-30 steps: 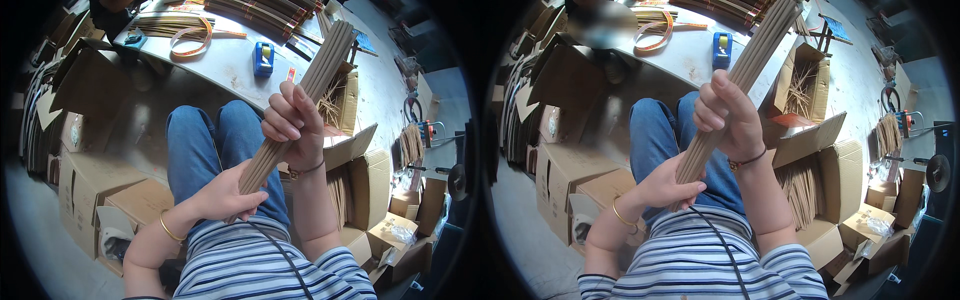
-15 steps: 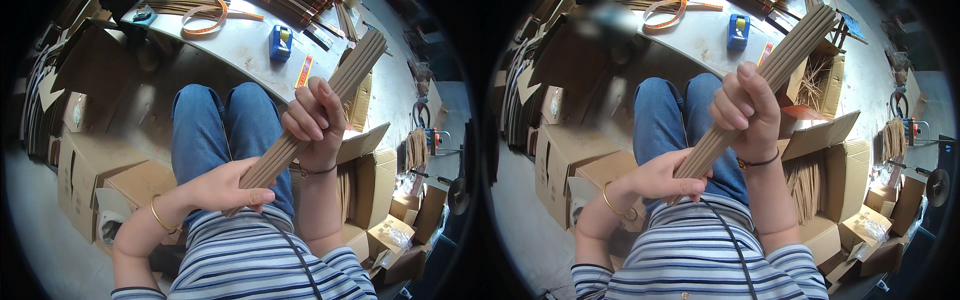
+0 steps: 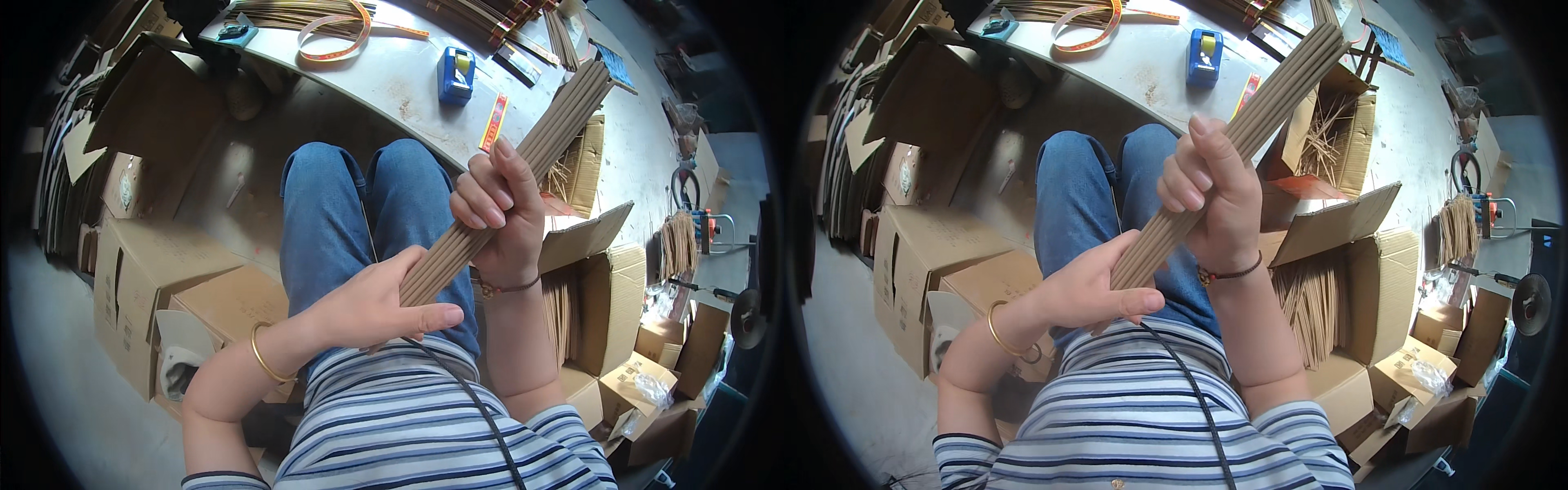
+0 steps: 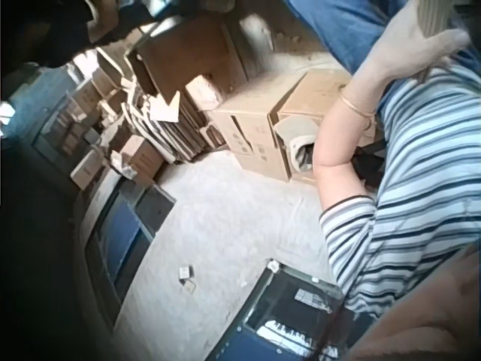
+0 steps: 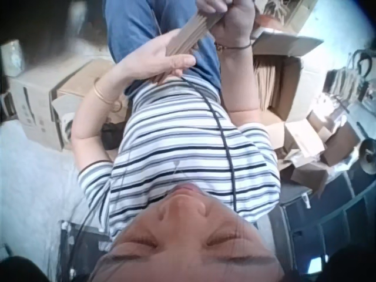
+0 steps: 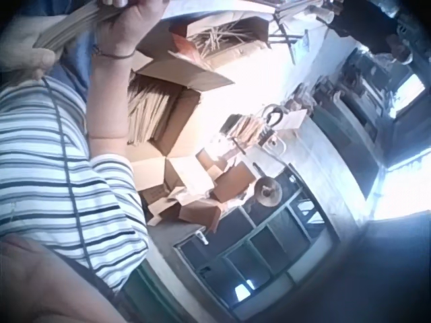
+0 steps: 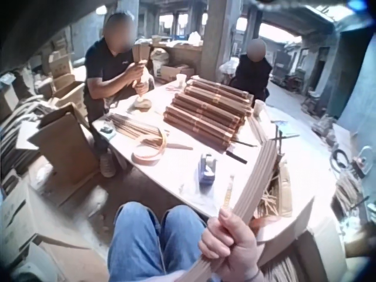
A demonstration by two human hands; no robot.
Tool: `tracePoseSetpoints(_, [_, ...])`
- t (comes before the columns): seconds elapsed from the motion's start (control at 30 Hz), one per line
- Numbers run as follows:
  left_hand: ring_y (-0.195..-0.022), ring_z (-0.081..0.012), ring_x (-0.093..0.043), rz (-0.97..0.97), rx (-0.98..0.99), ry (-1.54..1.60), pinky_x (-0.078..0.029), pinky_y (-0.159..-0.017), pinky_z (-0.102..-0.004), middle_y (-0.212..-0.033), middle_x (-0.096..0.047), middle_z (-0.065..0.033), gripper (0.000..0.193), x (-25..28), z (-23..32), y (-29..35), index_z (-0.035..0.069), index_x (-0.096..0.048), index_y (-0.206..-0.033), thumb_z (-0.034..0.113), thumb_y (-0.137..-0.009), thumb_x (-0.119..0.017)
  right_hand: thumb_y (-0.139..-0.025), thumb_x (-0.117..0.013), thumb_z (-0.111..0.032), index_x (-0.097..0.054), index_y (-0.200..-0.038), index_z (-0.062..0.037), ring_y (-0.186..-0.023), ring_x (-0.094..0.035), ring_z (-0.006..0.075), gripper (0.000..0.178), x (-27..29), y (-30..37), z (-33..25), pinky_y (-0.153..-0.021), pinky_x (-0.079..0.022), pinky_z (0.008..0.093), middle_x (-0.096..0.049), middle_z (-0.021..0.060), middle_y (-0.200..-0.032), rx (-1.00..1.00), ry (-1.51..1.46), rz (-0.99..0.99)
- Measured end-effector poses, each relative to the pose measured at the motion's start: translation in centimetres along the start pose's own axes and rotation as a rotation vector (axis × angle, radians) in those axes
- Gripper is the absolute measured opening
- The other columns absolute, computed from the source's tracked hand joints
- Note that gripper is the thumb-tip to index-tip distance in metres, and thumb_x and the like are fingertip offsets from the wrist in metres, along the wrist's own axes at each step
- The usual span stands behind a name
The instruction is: The person gathers thin wooden sticks from a cardboard box, aligns them into a bundle, and secures the bundle with a red and yellow paper band. The person repeats this process multiple times, placing finished bundles on a nearby table.
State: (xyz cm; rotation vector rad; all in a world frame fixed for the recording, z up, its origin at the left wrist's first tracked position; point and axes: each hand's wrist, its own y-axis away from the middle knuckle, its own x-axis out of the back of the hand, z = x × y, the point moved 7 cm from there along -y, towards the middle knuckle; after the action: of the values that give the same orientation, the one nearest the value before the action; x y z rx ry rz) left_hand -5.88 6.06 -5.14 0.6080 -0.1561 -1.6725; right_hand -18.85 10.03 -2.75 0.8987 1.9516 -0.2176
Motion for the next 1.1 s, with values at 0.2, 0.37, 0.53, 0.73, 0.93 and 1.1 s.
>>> tracePoseSetpoints(0.2, [-0.052,-0.0086,-0.055,0.039,0.089,-0.084,-0.045,-0.049,-0.0242,-0.071,-0.058,-0.0024,0.035,0.1,0.3,0.8,0.001,-0.050,-0.107,0.029,-0.090,-0.064,-0.100,-0.048,-0.022,-0.043,-0.074,-0.0133,-0.048,-0.040,0.0028,0.028,-0.9,0.5,-0.6,-0.047,-0.037,0.0198,-0.036,-0.0063,-0.058,0.036,0.050,0.011])
tracePoseSetpoints(0.37, [-0.055,-0.0079,-0.055,-0.002,0.103,-0.046,-0.046,-0.050,-0.0233,-0.075,-0.058,-0.0030,0.038,1.1,-0.5,1.3,0.001,-0.052,-0.106,0.032,-0.089,-0.067,-0.100,-0.048,-0.022,-0.040,-0.069,-0.0126,-0.045,-0.037,0.0026,0.034,0.3,-0.2,-0.6,-0.045,-0.036,0.0205,-0.034,-0.0062,-0.056,0.075,-0.058,0.053])
tracePoseSetpoints(0.53, [-0.057,-0.0109,-0.058,0.147,0.077,-0.195,-0.047,-0.052,-0.0249,-0.073,-0.061,-0.0055,0.050,2.0,1.3,-0.6,0.000,-0.055,-0.105,0.042,-0.083,-0.072,-0.098,-0.051,-0.017,-0.044,-0.077,-0.0122,-0.043,-0.038,0.0057,0.023,-0.3,1.0,2.7,-0.042,-0.036,0.0218,-0.036,-0.0044,-0.056,0.088,0.039,0.082])
tracePoseSetpoints(0.73, [-0.052,-0.0102,-0.055,0.166,0.130,-0.254,-0.044,-0.050,-0.0251,-0.067,-0.060,-0.0038,0.036,3.5,0.0,-1.5,0.002,-0.057,-0.099,0.032,-0.085,-0.071,-0.096,-0.057,-0.018,-0.045,-0.084,-0.0119,-0.056,-0.051,0.0122,0.018,2.1,1.1,5.3,-0.056,-0.045,0.0263,-0.046,0.0008,-0.064,0.077,0.002,0.038])
tracePoseSetpoints(0.93, [-0.047,-0.0057,-0.047,0.296,0.134,0.000,-0.037,-0.044,-0.0209,-0.060,-0.051,0.0014,0.022,8.7,-1.2,-0.6,0.003,-0.053,-0.086,0.021,-0.089,-0.065,-0.095,-0.056,-0.046,-0.051,-0.113,-0.0029,-0.092,-0.061,0.0183,0.047,9.5,-4.6,1.3,-0.080,-0.049,0.0328,-0.058,0.0068,-0.102,0.239,0.259,0.141])
tracePoseSetpoints(1.1, [-0.046,-0.0059,-0.045,0.440,0.066,0.021,-0.038,-0.044,-0.0203,-0.058,-0.049,0.0012,0.020,12.3,0.0,0.4,0.004,-0.052,-0.083,0.018,-0.090,-0.064,-0.082,-0.071,-0.026,-0.060,-0.099,-0.0040,-0.079,-0.059,0.0291,0.030,17.2,-9.3,-7.1,-0.077,-0.050,0.0403,-0.055,0.0118,-0.100,0.632,1.870,0.733])
